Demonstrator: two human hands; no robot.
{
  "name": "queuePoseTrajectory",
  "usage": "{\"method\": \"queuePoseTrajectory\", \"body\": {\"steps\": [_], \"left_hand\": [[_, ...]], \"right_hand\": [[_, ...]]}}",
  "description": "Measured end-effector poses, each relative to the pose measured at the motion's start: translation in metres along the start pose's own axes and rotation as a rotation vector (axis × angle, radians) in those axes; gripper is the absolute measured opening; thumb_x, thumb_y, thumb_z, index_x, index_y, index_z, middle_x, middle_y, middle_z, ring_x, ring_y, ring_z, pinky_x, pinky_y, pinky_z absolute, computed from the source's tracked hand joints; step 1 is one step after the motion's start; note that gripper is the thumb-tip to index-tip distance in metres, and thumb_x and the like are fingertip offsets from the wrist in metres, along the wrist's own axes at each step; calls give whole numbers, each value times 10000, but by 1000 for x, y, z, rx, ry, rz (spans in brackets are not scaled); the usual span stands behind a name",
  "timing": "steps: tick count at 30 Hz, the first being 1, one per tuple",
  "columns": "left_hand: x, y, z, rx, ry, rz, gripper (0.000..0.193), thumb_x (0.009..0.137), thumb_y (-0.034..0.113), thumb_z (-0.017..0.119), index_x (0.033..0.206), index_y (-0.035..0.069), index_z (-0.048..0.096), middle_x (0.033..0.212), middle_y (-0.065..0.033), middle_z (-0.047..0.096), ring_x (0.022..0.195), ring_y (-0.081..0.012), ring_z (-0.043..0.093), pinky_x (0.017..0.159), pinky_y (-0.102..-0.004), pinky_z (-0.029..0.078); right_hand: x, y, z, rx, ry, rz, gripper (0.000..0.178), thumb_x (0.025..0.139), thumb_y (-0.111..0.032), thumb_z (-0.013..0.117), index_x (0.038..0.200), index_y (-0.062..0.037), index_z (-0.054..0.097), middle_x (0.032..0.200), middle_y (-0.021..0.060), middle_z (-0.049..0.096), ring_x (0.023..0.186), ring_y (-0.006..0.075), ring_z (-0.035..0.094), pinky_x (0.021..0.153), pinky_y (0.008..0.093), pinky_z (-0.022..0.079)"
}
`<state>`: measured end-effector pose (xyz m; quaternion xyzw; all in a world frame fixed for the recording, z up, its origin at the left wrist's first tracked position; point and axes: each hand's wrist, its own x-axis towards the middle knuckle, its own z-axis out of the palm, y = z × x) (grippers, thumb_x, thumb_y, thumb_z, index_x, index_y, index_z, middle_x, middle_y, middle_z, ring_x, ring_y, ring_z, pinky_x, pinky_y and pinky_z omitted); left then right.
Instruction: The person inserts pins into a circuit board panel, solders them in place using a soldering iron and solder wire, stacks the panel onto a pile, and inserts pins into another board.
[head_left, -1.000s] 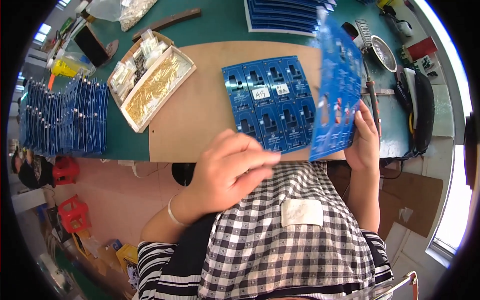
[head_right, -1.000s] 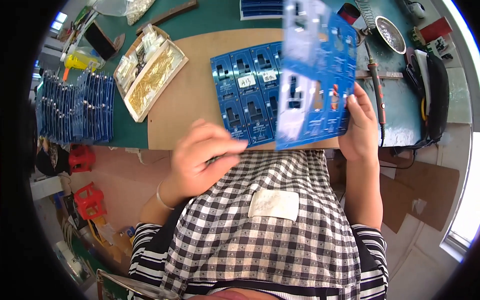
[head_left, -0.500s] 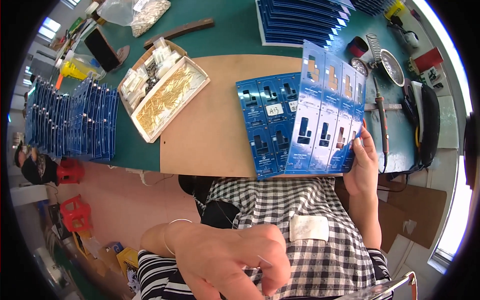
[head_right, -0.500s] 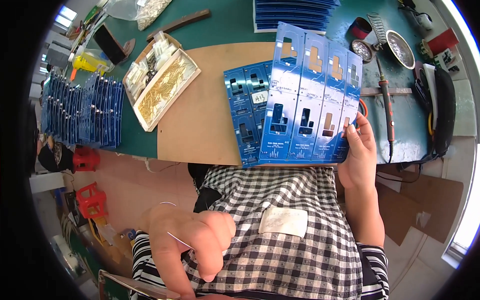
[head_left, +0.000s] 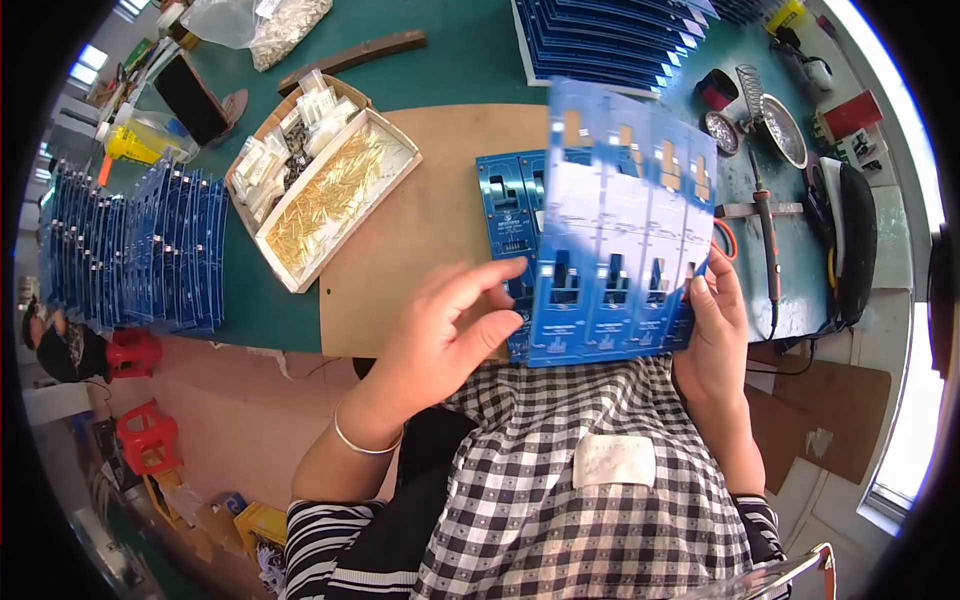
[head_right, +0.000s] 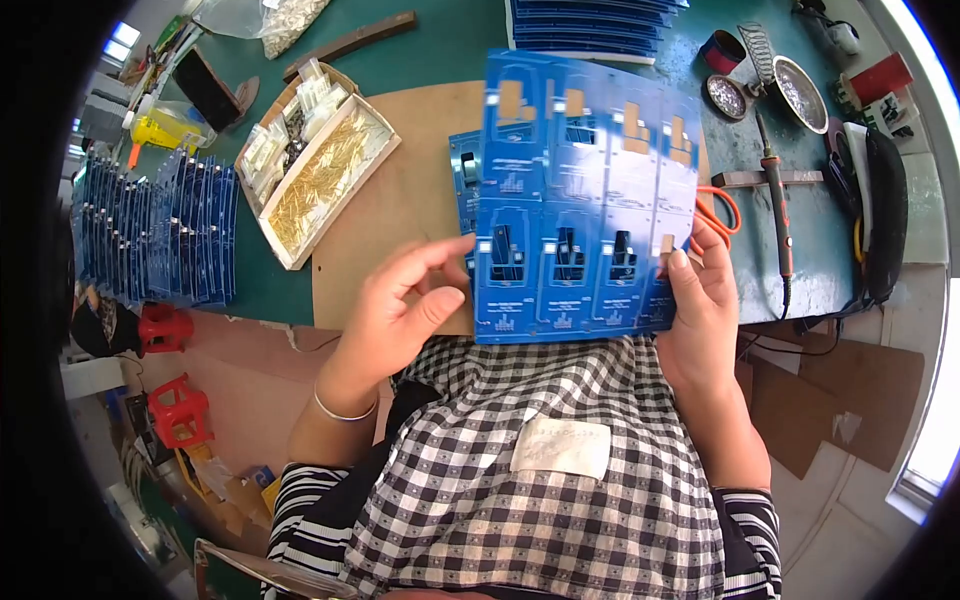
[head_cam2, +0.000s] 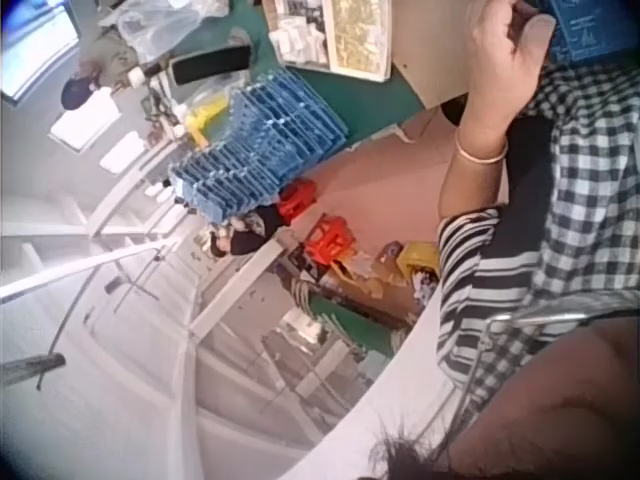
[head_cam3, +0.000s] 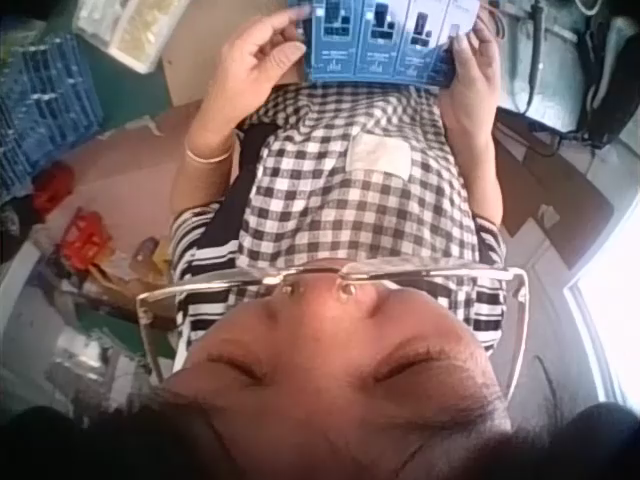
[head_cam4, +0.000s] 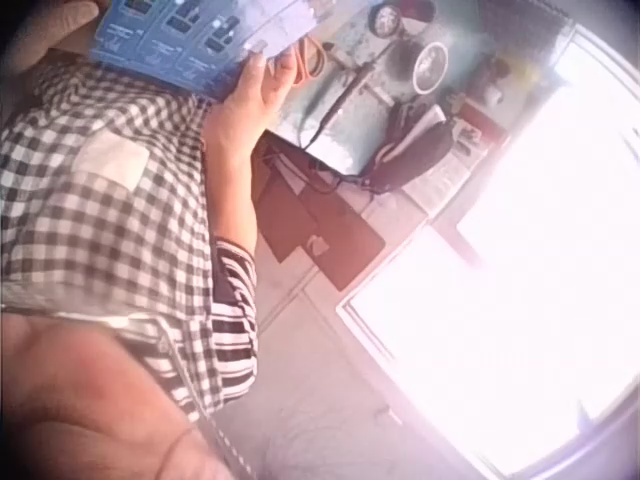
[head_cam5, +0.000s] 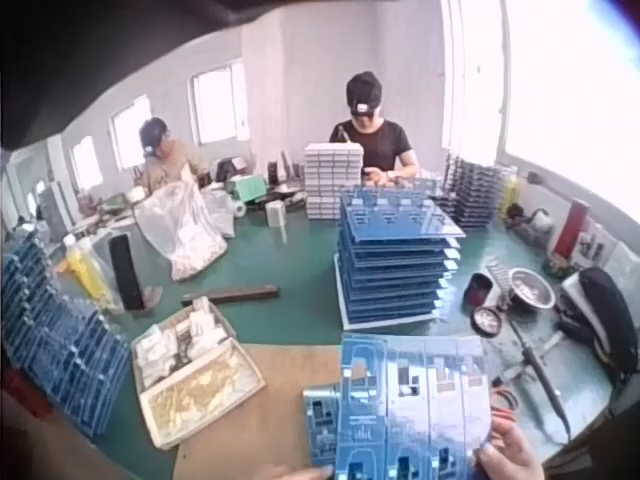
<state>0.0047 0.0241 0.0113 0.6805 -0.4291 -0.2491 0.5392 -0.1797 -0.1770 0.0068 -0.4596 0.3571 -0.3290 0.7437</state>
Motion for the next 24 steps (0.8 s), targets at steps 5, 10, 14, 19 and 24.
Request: {"method": "queuePoseTrajectory", "body": {"steps": [5, 10, 14, 19, 24], "left_hand": [[-16, -18, 14, -221, 38, -164, 387, 866, 105, 727, 1218, 4, 601, 848, -29, 629, 661, -74, 550, 567, -242, 447], [-15, -10, 22, 26, 83, -173, 414, 812, 88, 755, 1183, -15, 604, 778, -53, 609, 658, -154, 574, 584, -287, 461], [-21, -14, 22, 204, 76, -99, 425, 795, 97, 754, 1178, -10, 605, 770, -81, 606, 689, -237, 586, 637, -355, 476], [-18, -10, 16, 249, 38, -191, 424, 810, 126, 735, 1189, -10, 603, 778, -91, 616, 738, -273, 590, 692, -388, 476], [-21, -10, 20, 355, 44, -123, 465, 811, 141, 738, 1220, -18, 585, 793, -96, 621, 751, -276, 592, 705, -396, 477]], "right_hand": [[7, 3, 3, -259, -127, -72, 401, 971, -34, 510, 1353, 31, 407, 1100, 86, 630, 942, 102, 561, 862, 255, 458], [28, 11, -3, -625, -262, -214, 416, 967, 15, 490, 1371, 70, 409, 1125, 103, 630, 1037, 147, 607, 921, 276, 468], [30, 14, -10, -1172, -192, -401, 417, 904, -88, 634, 1294, 27, 539, 928, 89, 612, 798, 155, 598, 718, 275, 478], [26, 9, -2, -1272, -192, -419, 415, 862, -126, 691, 1238, 19, 593, 821, 74, 537, 687, 165, 519, 622, 281, 437], [25, 4, -4, -1249, -207, -415, 421, 864, -140, 698, 1236, 28, 594, 817, 69, 519, 657, 169, 510, 602, 294, 437]]}}
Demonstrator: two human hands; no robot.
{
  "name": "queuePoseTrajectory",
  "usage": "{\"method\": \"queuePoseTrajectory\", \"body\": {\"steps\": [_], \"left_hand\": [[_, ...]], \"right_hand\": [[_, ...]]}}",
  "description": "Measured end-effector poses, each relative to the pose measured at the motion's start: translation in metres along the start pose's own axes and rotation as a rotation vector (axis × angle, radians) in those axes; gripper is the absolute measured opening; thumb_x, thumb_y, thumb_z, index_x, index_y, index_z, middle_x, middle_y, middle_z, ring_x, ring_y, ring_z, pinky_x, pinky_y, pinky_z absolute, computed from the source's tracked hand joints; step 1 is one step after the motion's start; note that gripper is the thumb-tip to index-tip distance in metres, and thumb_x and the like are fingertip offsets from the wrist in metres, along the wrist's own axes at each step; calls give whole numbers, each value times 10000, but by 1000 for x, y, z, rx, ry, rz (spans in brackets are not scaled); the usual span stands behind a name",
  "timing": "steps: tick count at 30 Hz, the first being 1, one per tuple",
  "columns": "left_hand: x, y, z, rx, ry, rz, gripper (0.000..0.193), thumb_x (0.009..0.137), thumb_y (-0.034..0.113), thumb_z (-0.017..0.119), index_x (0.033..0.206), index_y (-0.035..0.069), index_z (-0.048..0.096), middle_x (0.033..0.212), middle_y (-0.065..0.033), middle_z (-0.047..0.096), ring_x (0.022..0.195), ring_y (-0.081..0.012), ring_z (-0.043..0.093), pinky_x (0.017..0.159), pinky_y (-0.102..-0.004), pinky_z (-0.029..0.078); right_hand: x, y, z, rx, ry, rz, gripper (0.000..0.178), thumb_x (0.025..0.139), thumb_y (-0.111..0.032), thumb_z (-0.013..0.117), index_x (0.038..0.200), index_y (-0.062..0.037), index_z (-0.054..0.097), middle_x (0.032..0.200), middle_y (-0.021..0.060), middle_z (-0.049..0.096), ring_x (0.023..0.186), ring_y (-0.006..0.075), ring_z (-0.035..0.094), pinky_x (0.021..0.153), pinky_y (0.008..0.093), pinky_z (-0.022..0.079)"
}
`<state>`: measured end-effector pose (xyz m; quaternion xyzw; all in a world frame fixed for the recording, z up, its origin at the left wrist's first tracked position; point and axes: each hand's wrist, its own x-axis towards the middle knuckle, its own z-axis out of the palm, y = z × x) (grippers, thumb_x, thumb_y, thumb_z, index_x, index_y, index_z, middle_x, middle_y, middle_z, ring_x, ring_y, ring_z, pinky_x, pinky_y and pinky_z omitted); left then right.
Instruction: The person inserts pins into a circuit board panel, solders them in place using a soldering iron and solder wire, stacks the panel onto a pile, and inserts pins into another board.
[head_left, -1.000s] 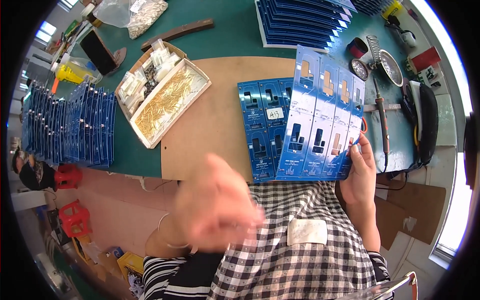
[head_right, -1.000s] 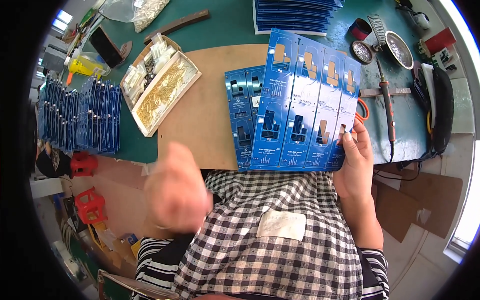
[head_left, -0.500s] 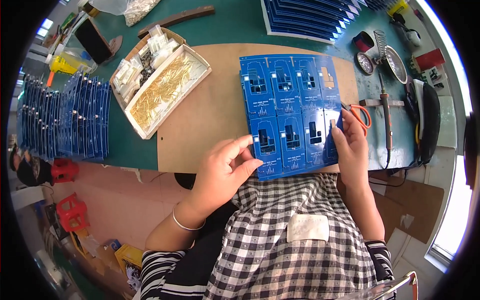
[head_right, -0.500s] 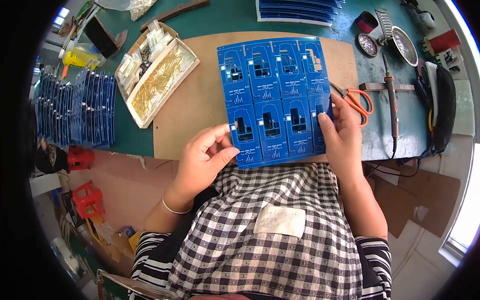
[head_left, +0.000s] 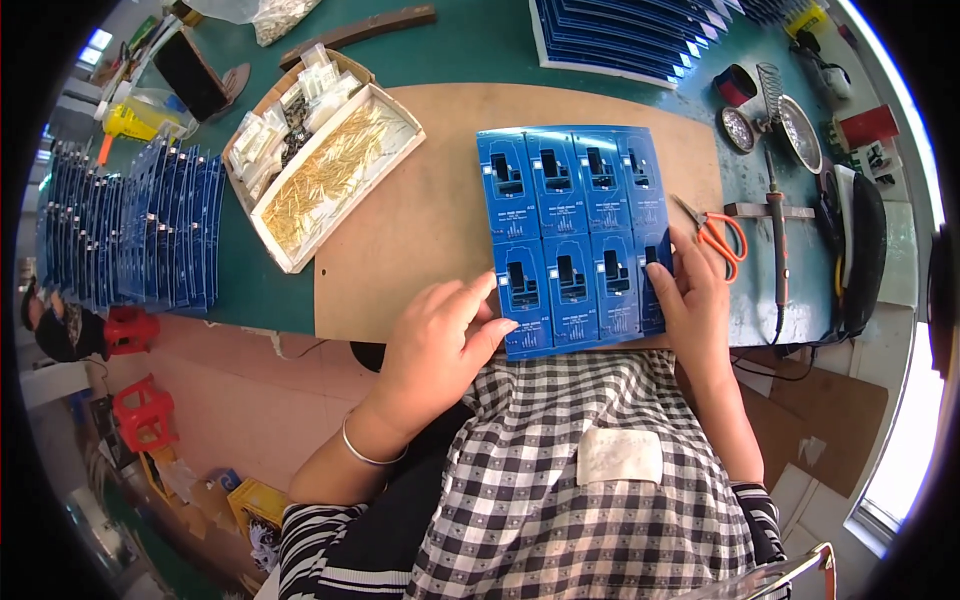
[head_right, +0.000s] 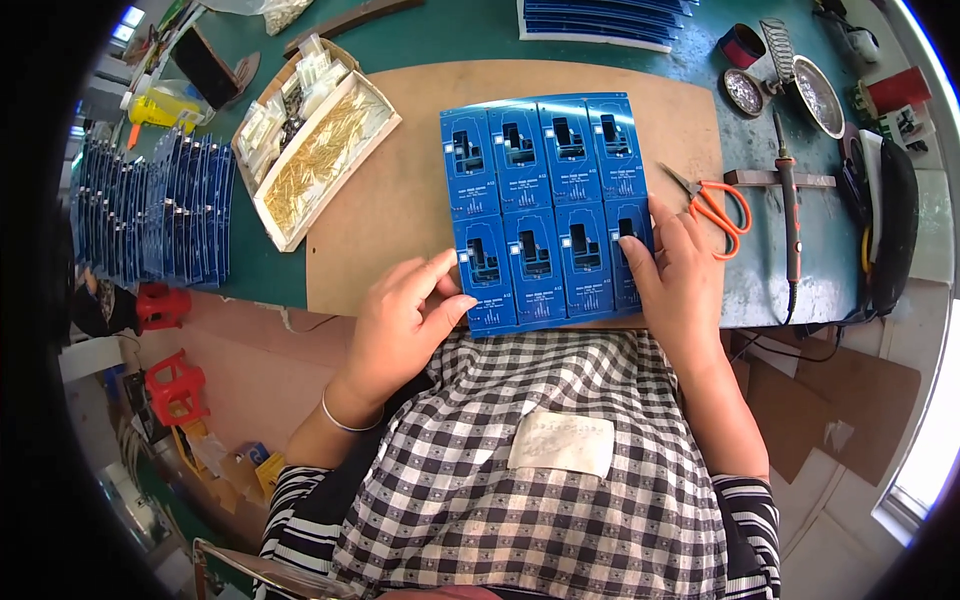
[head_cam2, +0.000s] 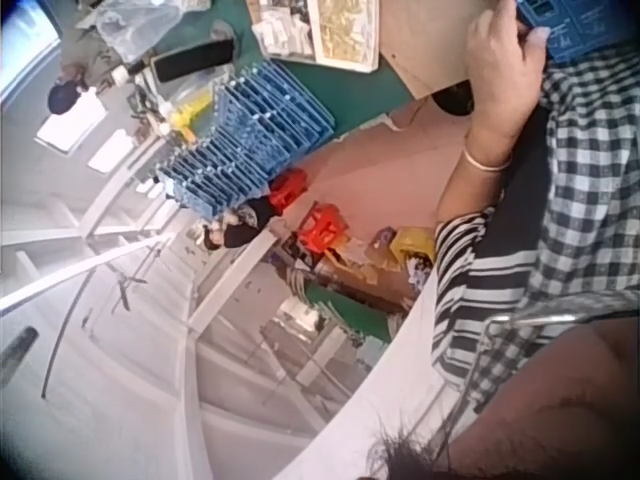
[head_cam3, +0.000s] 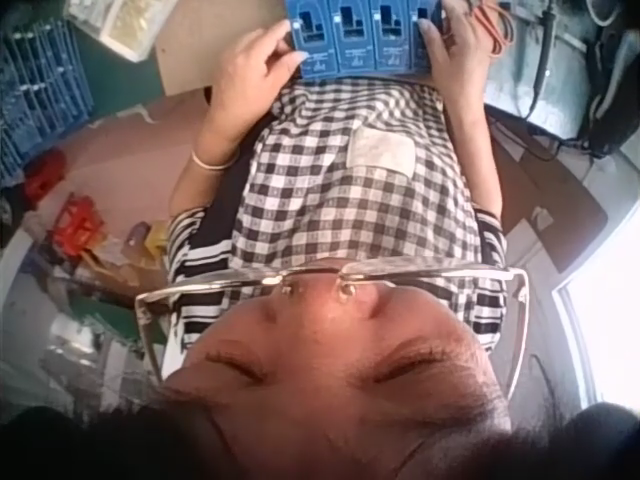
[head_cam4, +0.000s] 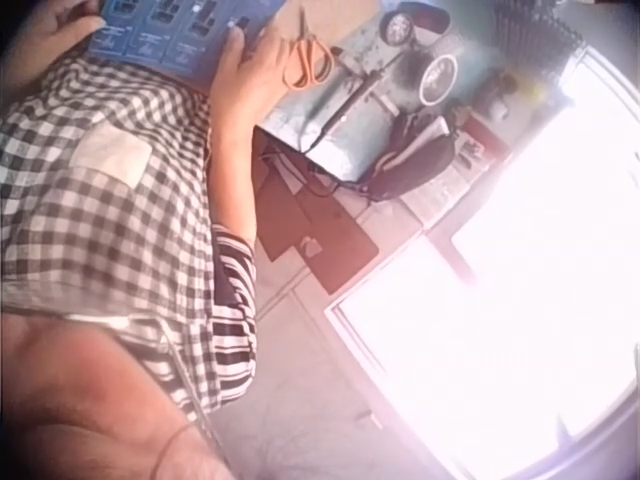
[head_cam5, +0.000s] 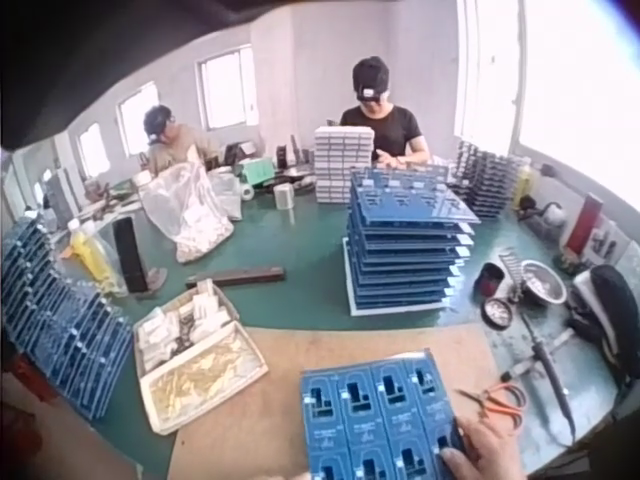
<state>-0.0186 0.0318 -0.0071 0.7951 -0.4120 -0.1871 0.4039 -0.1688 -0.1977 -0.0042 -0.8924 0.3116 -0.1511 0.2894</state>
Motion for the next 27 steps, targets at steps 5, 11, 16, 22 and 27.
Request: {"method": "queuePoseTrajectory", "body": {"steps": [5, 11, 16, 22, 27], "left_hand": [[1, -1, 4, 91, 0, 14, 562, 823, 148, 727, 1320, -15, 522, 836, -100, 630, 775, -276, 597, 713, -391, 481], [-9, -1, 2, 49, -17, 74, 794, 783, 192, 768, 1461, 38, 384, 1017, -129, 636, 905, -306, 591, 845, -423, 468], [-4, -4, -6, 222, -64, 104, 848, 725, 235, 807, 1456, 61, 413, 1209, -159, 569, 1049, -329, 537, 933, -417, 436], [5, -9, -12, 183, -97, 117, 818, 680, 156, 817, 1415, 49, 474, 1219, -152, 573, 1058, -324, 534, 955, -407, 432], [4, -15, -9, 160, -49, 215, 717, 673, 141, 815, 1337, 41, 562, 1195, -138, 576, 1057, -309, 532, 934, -394, 438]], "right_hand": [[5, 6, -2, -58, -33, -49, 446, 869, -150, 698, 1251, 44, 579, 850, 87, 540, 664, 172, 532, 614, 300, 456], [0, 4, -9, 19, -80, -13, 482, 867, -136, 693, 1286, 56, 548, 923, 113, 565, 676, 177, 548, 627, 294, 467], [-6, 4, -8, 71, -114, -6, 492, 869, -111, 683, 1303, 64, 529, 960, 116, 562, 704, 182, 557, 640, 288, 468], [-12, 2, -4, 27, -82, -80, 441, 891, -57, 629, 1300, 69, 523, 997, 136, 561, 767, 220, 574, 709, 311, 487], [-16, 1, -6, 24, -76, -90, 421, 895, -27, 606, 1299, 64, 526, 992, 145, 563, 822, 239, 574, 744, 314, 480]]}}
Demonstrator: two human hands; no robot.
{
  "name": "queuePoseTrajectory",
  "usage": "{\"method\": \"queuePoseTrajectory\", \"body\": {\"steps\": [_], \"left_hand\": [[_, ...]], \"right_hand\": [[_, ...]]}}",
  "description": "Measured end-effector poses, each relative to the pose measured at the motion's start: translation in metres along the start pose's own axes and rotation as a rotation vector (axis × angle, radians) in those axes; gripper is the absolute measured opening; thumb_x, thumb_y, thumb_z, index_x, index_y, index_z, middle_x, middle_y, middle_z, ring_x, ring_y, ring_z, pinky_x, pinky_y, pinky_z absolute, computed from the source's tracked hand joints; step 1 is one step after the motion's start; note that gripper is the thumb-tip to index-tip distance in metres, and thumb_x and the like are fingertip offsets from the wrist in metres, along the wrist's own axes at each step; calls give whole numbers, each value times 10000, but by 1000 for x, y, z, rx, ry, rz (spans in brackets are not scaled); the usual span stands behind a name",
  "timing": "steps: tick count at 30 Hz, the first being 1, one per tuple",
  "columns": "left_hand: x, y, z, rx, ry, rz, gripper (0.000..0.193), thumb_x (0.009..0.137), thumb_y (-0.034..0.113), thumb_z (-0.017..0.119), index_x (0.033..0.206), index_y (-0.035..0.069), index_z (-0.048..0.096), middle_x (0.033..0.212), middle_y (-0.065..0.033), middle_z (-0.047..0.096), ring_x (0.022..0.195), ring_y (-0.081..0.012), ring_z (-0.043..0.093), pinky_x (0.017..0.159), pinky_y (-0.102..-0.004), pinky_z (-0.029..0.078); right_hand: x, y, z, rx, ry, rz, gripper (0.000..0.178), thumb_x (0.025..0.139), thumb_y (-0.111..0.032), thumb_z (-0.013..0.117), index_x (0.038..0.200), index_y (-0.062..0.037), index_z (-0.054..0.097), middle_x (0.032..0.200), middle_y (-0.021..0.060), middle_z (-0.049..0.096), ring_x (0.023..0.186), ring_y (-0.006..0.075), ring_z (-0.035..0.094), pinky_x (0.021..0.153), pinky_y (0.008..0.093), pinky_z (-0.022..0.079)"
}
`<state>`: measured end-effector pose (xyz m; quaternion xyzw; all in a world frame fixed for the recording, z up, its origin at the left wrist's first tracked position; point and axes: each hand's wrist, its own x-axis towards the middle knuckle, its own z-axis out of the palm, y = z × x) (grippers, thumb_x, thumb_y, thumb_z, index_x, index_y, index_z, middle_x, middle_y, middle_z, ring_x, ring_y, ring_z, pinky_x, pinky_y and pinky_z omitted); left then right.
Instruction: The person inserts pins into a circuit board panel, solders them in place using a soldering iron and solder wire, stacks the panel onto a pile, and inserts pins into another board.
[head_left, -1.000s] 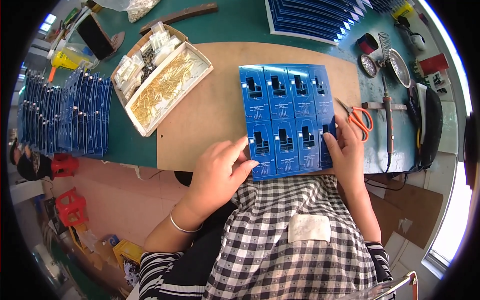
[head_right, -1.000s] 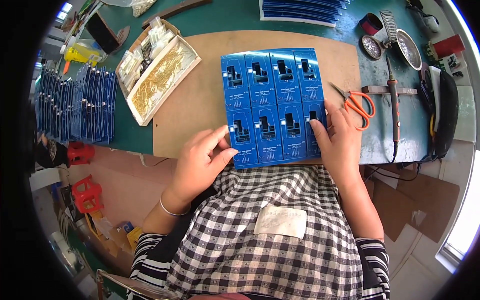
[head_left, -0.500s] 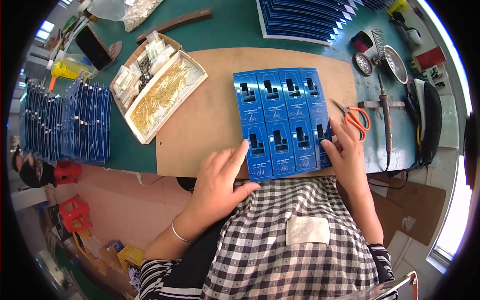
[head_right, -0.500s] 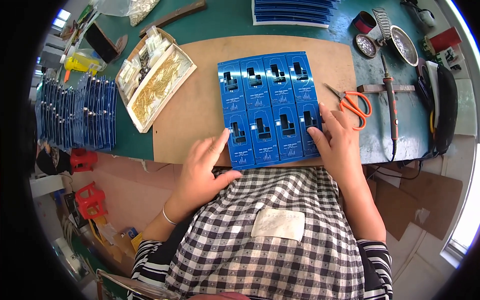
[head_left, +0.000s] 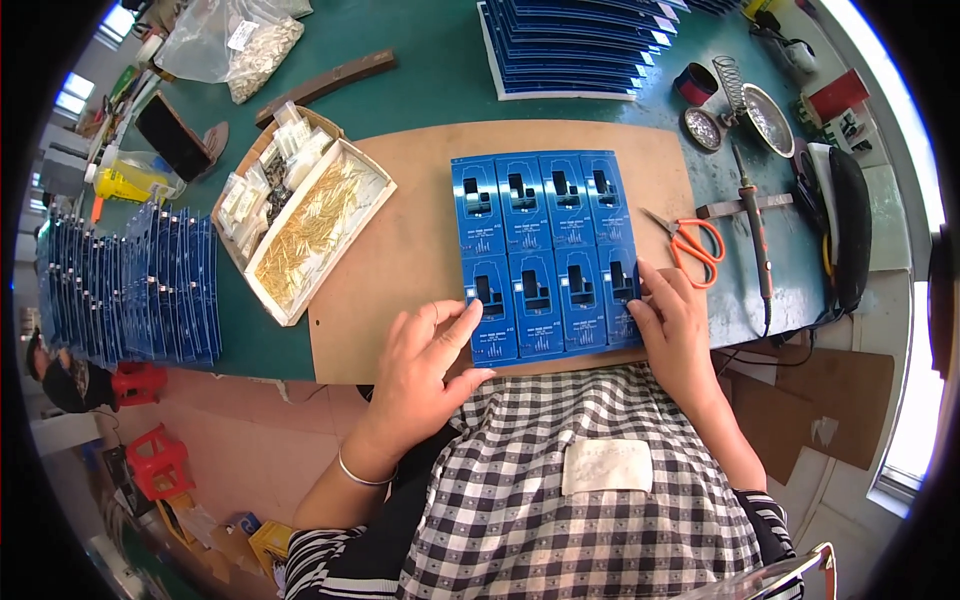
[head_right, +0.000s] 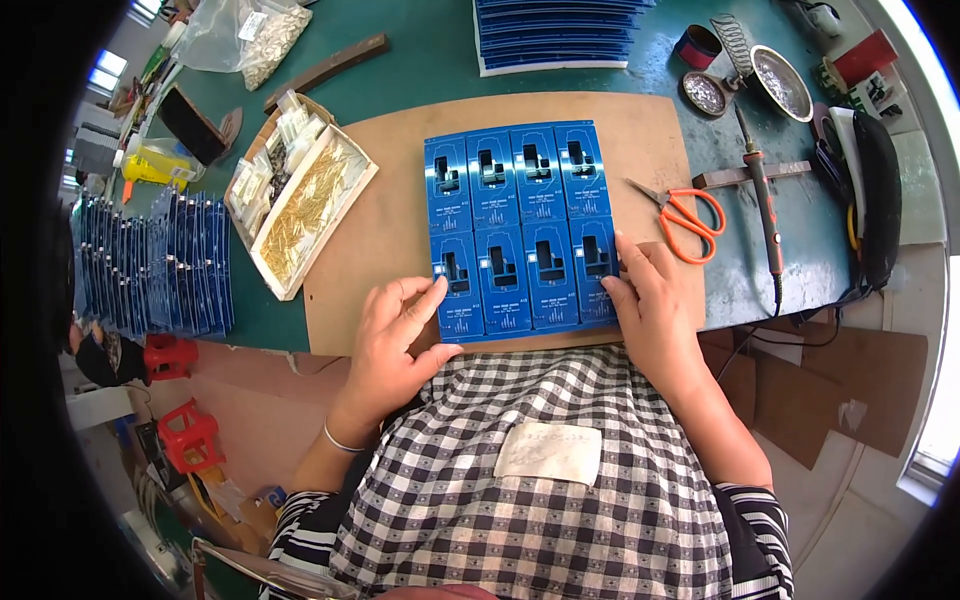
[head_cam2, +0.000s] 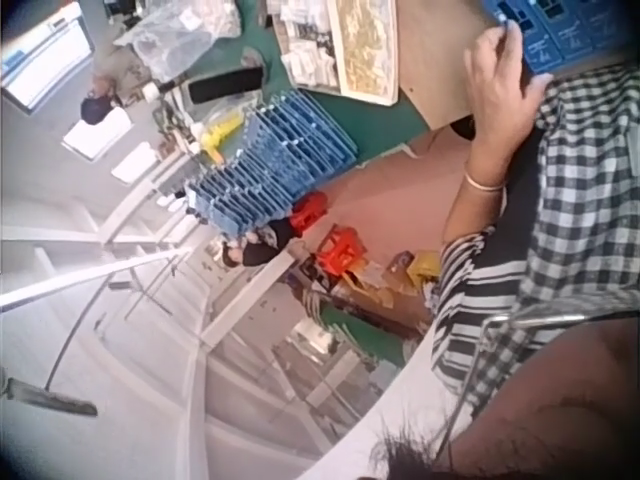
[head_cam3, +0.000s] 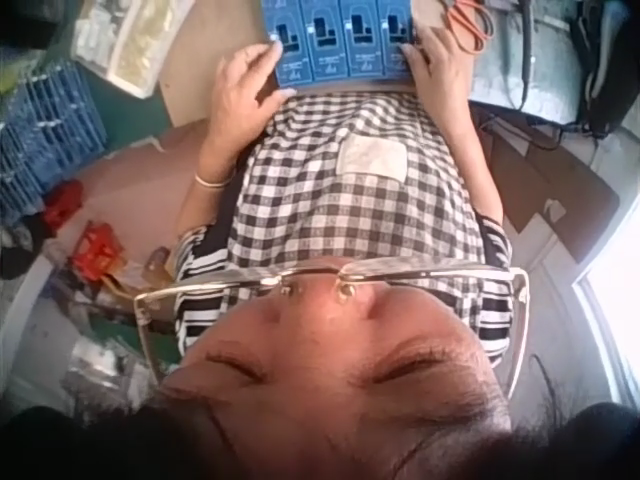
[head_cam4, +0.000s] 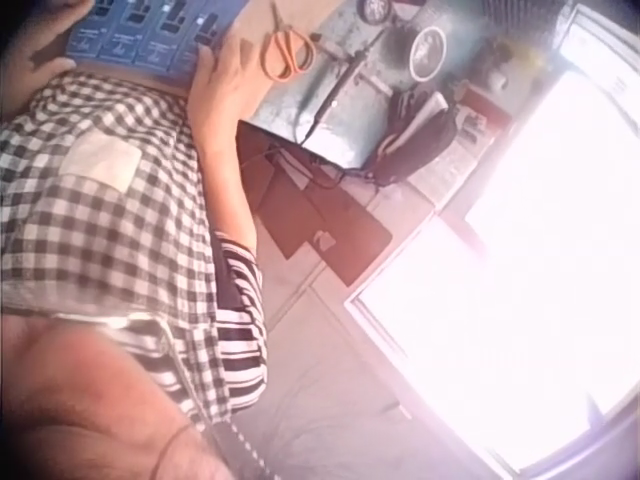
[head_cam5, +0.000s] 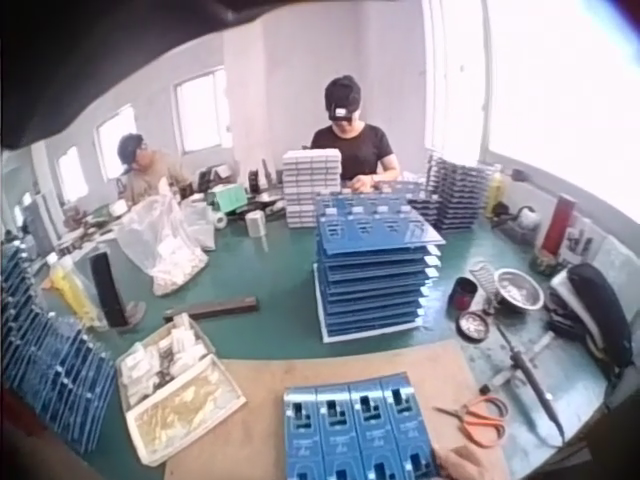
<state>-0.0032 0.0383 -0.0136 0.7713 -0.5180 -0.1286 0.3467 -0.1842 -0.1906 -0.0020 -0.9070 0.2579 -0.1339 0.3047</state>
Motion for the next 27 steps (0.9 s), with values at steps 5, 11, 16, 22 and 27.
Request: {"method": "queuePoseTrajectory", "body": {"steps": [5, 11, 16, 22, 27], "left_hand": [[-1, -1, 2, 11, 20, 29, 703, 664, 141, 818, 1319, 49, 582, 1197, -128, 579, 1017, -290, 534, 910, -388, 447], [-5, -1, 7, 83, 71, 44, 706, 658, 144, 818, 1318, 55, 584, 1190, -118, 585, 943, -285, 539, 864, -376, 452], [-4, 1, 7, 106, 85, 53, 687, 680, 148, 801, 1322, 48, 578, 1191, -119, 583, 933, -285, 538, 845, -376, 449], [-4, -1, 9, 86, 61, 63, 649, 716, 155, 779, 1324, 50, 576, 1194, -125, 577, 936, -283, 531, 854, -385, 444], [-3, -3, 11, 115, 137, 94, 615, 713, 163, 784, 1291, 61, 599, 1139, -88, 604, 869, -256, 548, 790, -381, 445]], "right_hand": [[-4, -1, -1, 27, -35, 76, 409, 903, -25, 594, 1296, 66, 526, 958, 151, 562, 824, 249, 572, 750, 315, 475], [-1, -3, 4, -9, -11, 50, 412, 917, -34, 579, 1314, 54, 515, 936, 165, 551, 823, 279, 576, 750, 343, 474], [0, -1, 10, -19, 104, 8, 393, 879, -8, 591, 1270, 19, 576, 849, 116, 530, 784, 241, 542, 730, 315, 447], [-8, 0, 12, -1, 133, 31, 386, 879, 6, 584, 1265, 22, 583, 817, 97, 526, 762, 222, 536, 720, 309, 446], [-5, -3, 5, 85, 67, 129, 405, 899, -15, 594, 1300, 24, 551, 826, 110, 531, 748, 221, 539, 701, 313, 460]]}}
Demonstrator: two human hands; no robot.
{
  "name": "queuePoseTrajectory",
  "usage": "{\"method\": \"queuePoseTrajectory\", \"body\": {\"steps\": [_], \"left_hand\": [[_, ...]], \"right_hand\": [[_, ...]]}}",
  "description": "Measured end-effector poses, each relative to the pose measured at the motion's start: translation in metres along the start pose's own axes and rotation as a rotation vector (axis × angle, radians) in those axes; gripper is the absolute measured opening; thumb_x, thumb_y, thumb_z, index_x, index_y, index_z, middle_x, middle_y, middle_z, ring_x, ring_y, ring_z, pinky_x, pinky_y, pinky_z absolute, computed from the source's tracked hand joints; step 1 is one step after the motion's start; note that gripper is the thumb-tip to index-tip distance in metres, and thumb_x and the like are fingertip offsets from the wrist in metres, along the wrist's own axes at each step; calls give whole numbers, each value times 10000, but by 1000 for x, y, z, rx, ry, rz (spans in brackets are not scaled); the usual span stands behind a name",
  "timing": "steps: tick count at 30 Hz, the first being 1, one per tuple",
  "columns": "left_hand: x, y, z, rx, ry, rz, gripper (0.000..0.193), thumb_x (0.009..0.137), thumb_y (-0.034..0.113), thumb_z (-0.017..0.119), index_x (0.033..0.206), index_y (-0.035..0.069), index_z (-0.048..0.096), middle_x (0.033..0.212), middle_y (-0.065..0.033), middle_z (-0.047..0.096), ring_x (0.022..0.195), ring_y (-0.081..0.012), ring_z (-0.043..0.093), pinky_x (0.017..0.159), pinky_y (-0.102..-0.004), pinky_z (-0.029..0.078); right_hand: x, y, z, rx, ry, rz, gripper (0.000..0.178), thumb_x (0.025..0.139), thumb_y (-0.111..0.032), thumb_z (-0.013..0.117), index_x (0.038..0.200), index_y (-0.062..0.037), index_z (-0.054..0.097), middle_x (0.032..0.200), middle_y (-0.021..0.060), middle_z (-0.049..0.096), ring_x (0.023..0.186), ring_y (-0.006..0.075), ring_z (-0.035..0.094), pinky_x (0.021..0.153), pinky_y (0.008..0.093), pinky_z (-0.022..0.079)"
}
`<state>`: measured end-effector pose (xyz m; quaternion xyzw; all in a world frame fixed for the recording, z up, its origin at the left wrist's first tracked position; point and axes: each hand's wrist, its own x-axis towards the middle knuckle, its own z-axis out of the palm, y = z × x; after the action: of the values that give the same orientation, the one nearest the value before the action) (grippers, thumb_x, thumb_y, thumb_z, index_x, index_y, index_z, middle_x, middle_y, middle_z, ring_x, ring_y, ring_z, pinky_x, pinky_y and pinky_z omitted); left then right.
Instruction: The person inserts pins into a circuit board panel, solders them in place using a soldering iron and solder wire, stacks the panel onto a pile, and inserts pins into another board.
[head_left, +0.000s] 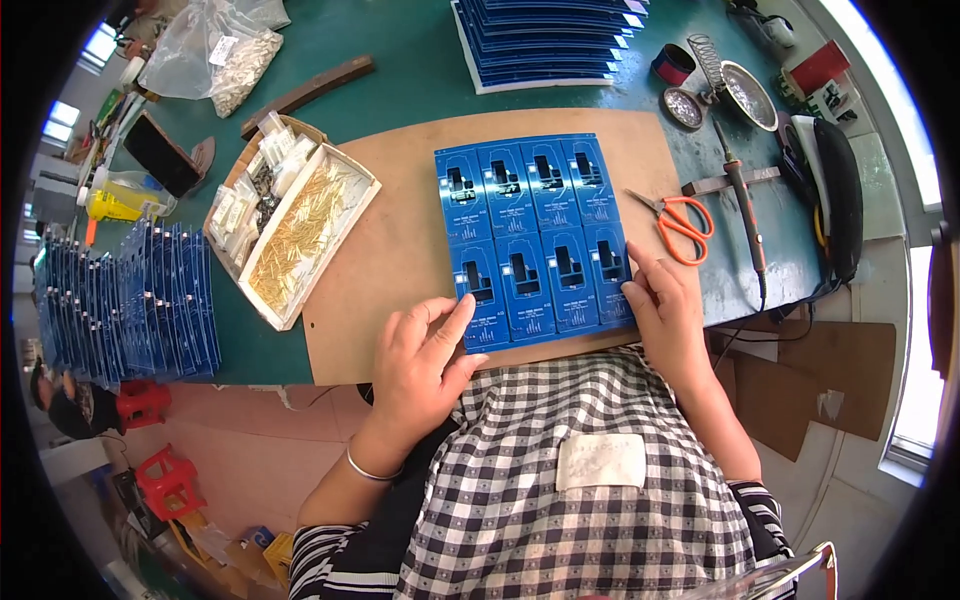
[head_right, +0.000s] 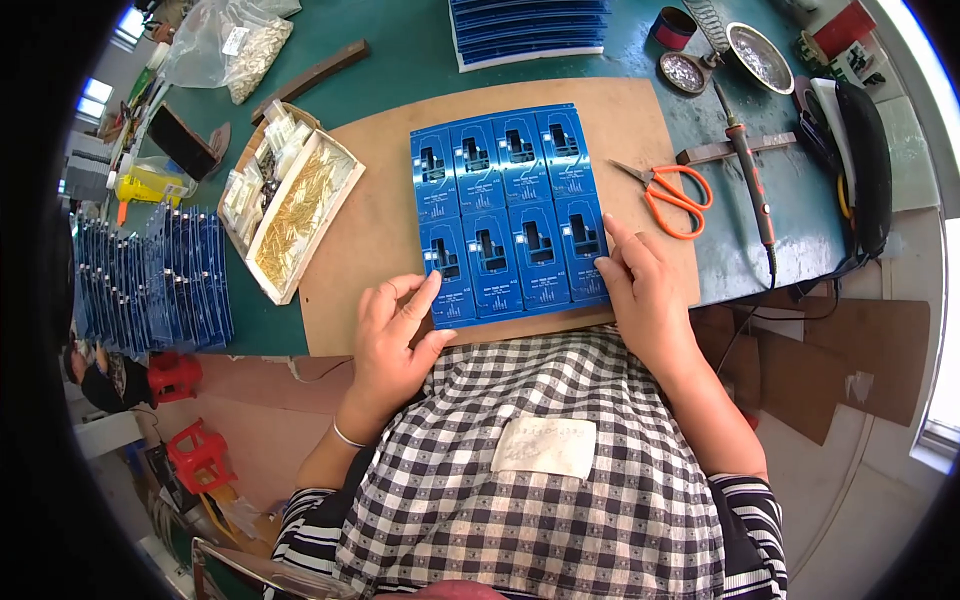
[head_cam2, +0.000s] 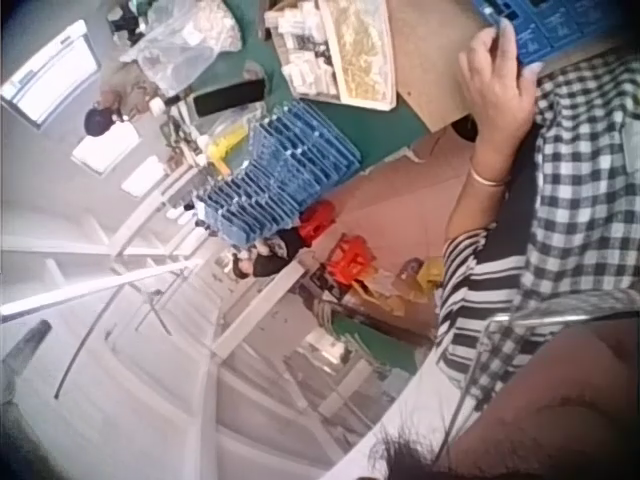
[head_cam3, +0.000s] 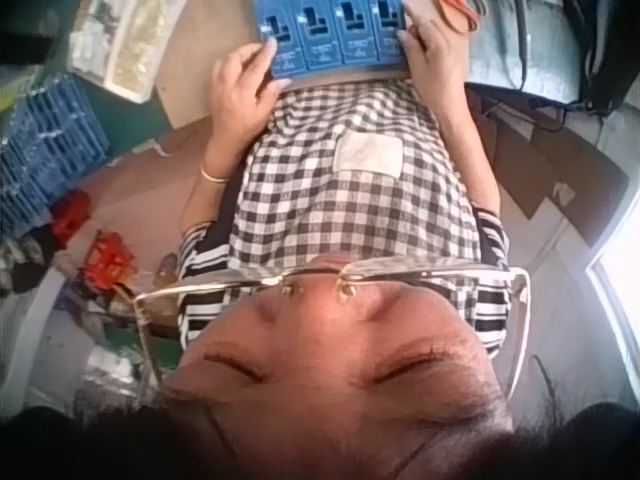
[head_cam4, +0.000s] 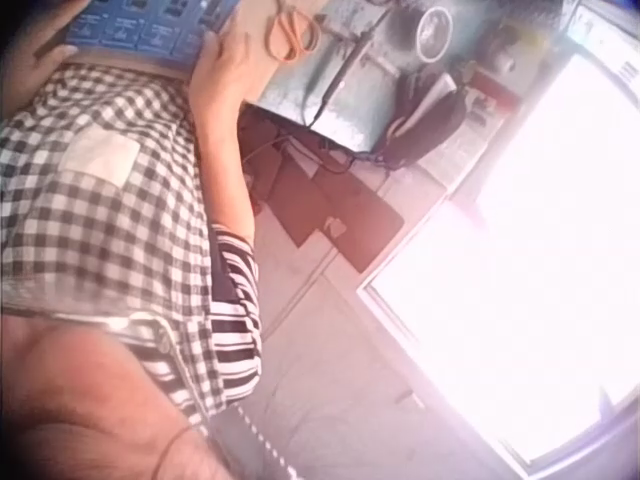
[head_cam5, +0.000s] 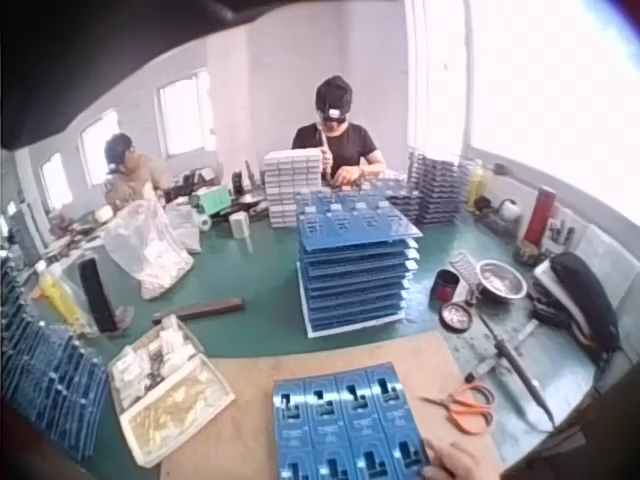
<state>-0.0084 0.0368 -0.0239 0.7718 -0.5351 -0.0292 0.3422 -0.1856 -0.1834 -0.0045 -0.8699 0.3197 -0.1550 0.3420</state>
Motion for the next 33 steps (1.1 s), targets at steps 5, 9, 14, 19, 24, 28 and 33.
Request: {"method": "queuePoseTrajectory", "body": {"steps": [5, 9, 14, 19, 24, 28, 33], "left_hand": [[3, -1, -2, -36, 21, 13, 617, 652, 122, 813, 1242, 65, 638, 1120, -77, 623, 859, -248, 551, 779, -368, 447], [2, -2, -2, -59, -12, -1, 623, 636, 123, 821, 1235, 77, 656, 1131, -86, 613, 907, -264, 539, 821, -366, 459], [4, -3, -3, -57, -6, 4, 601, 626, 117, 826, 1201, 65, 661, 1121, -74, 632, 856, -240, 565, 760, -351, 451], [-1, -4, -2, -30, -4, -11, 634, 621, 135, 834, 1226, 73, 657, 1125, -81, 617, 893, -251, 542, 796, -356, 451], [-3, -6, -4, -50, -21, 17, 619, 621, 142, 836, 1212, 73, 664, 1120, -80, 620, 881, -246, 548, 786, -351, 449], [-4, -5, -1, -63, -4, 21, 615, 616, 132, 835, 1205, 70, 666, 1118, -85, 620, 874, -245, 551, 777, -351, 450], [-1, -3, -2, -54, -1, 27, 600, 614, 120, 835, 1190, 79, 670, 1112, -80, 621, 860, -246, 564, 759, -353, 467]], "right_hand": [[-3, 2, -1, 101, -60, 77, 424, 884, 5, 608, 1304, 22, 550, 817, 64, 500, 750, 177, 508, 706, 285, 452], [-4, 1, -1, 132, -31, 80, 428, 876, 21, 606, 1301, 20, 551, 827, 61, 496, 761, 177, 508, 710, 288, 452], [-1, -2, -1, 48, -53, 55, 430, 876, 14, 608, 1302, 21, 547, 830, 80, 498, 767, 197, 519, 720, 300, 459], [-2, -2, 0, 22, -27, 28, 430, 874, 9, 608, 1300, 21, 550, 832, 97, 507, 770, 227, 531, 725, 317, 463], [-5, -2, -2, -2, -56, 12, 428, 870, 11, 608, 1294, 23, 553, 828, 106, 509, 770, 239, 537, 724, 323, 463], [-6, 1, -2, 5, -51, 3, 422, 866, 14, 606, 1286, 25, 558, 826, 111, 509, 767, 243, 538, 716, 324, 463], [-4, 1, 0, -23, -28, -2, 431, 860, -20, 618, 1286, 12, 562, 854, 128, 543, 783, 287, 555, 724, 368, 461]]}}
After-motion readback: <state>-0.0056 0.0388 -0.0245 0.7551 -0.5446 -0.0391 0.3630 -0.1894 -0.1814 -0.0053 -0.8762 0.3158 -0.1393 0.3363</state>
